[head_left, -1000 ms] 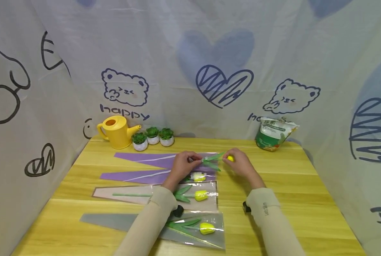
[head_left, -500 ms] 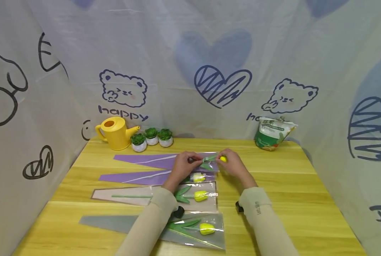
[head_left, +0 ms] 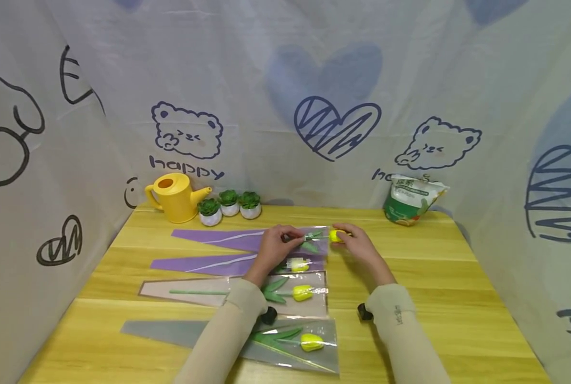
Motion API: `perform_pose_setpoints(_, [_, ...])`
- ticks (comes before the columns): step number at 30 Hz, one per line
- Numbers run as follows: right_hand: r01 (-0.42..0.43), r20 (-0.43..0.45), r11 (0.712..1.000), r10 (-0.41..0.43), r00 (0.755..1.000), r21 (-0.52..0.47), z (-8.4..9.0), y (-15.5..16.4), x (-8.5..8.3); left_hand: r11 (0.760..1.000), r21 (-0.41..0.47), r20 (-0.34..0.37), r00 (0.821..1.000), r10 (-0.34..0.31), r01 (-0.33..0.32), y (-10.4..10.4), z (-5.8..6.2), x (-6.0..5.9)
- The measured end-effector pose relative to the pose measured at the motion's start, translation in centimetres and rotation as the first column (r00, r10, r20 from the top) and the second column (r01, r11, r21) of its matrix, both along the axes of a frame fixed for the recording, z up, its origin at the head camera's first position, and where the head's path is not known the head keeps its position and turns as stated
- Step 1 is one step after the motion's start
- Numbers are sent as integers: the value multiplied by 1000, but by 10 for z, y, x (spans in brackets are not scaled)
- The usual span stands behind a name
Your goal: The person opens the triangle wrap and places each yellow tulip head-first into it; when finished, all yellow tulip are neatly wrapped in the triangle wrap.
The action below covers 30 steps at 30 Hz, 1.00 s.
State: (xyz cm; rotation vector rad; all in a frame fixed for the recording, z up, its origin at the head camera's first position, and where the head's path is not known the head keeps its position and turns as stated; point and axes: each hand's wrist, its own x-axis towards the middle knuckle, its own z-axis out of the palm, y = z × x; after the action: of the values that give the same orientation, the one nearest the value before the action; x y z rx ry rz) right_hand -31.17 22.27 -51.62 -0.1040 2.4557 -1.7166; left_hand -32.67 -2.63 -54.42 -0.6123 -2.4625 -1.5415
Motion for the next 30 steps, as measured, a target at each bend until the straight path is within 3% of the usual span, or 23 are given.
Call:
perform_pose_setpoints(4, [25,0,999,-25,1000,47,-1,1,4,1000,-18,9,1000,-4,5,1,1,1])
perform_pose_setpoints(11, [114,-95,987,-103,990,118,-1,-1,8,1000,-21,5,1000,-23,23,5,4,0])
perform_pose_setpoints(20, [164,-70,983,-170,983,-83,-4,-3,6,1000,-4,12,1000,-22,22,7,6,-2])
perform_pose_setpoints(30, [116,-34,988,-120,992,-101,-11,-8,6,1000,2,18,999,-27,27,10,6,1])
